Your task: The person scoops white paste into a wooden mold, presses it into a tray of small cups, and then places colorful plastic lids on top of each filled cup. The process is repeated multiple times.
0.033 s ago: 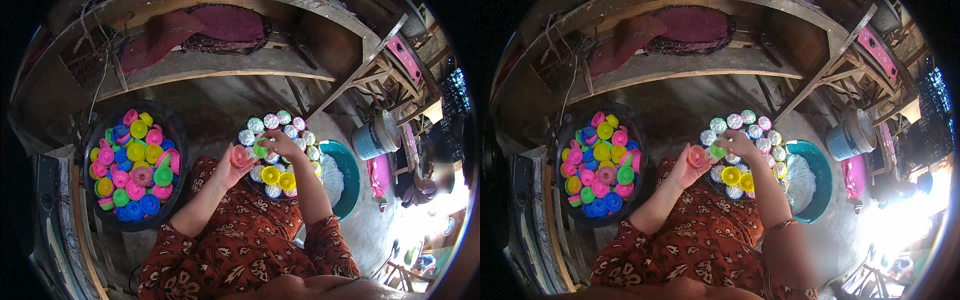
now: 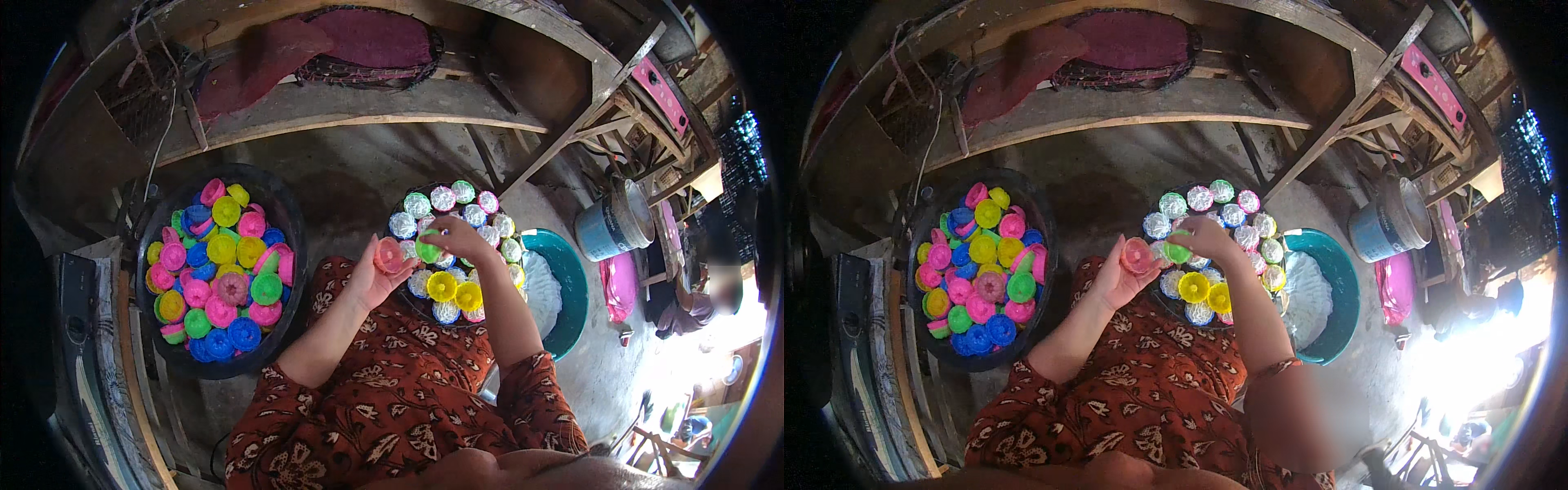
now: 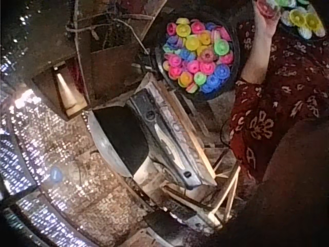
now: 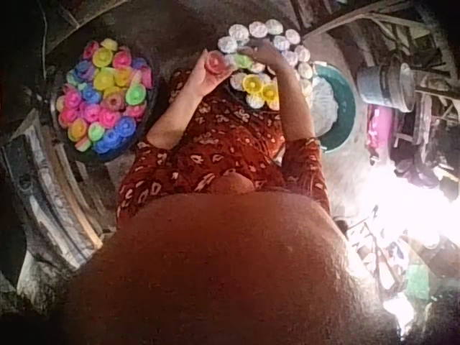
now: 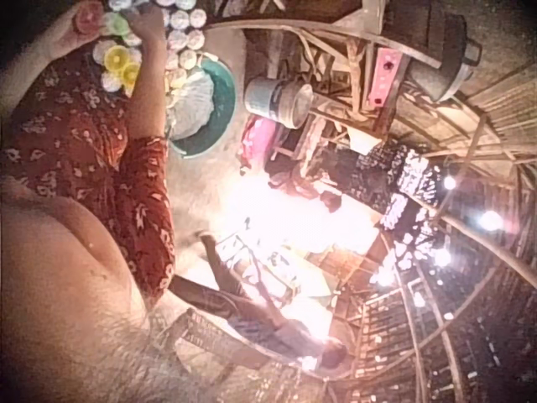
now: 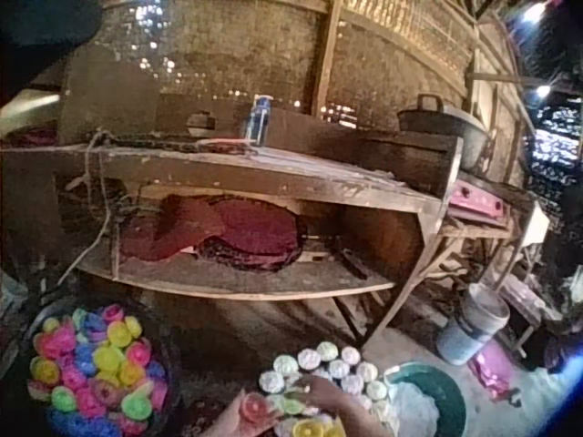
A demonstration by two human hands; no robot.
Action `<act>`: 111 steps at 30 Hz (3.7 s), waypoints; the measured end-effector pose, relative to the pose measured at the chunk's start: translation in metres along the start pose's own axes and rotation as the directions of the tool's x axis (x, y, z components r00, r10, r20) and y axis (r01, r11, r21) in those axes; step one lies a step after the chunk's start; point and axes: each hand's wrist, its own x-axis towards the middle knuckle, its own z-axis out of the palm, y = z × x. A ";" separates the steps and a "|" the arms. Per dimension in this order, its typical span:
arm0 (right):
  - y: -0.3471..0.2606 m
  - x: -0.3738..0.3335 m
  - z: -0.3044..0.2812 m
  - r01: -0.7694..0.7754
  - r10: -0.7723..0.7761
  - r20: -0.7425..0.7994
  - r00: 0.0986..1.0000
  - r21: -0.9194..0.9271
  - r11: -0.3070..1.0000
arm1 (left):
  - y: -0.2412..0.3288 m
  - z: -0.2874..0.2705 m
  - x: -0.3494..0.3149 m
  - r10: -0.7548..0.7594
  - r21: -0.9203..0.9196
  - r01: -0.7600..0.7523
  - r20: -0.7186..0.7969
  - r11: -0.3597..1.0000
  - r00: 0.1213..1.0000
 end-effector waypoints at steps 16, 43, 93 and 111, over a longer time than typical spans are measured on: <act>0.001 0.020 0.012 -0.119 0.047 -0.140 0.989 -0.568 0.815 | 0.011 0.000 0.003 -0.011 -0.039 0.012 0.018 0.999 1.000; 0.061 0.065 0.013 -0.025 -0.214 -0.488 0.846 -0.437 0.899 | 0.158 -0.022 -0.189 0.838 0.836 0.281 0.325 -0.472 0.440; -0.129 -0.055 0.129 0.706 -0.707 -0.250 0.661 -0.112 0.699 | 0.167 -0.034 -0.106 0.226 0.404 0.147 0.154 -0.903 0.962; -0.104 -0.058 0.067 0.633 -0.366 -0.615 0.698 0.293 0.717 | 0.089 0.120 -0.106 0.034 0.591 -0.501 0.668 -0.632 0.744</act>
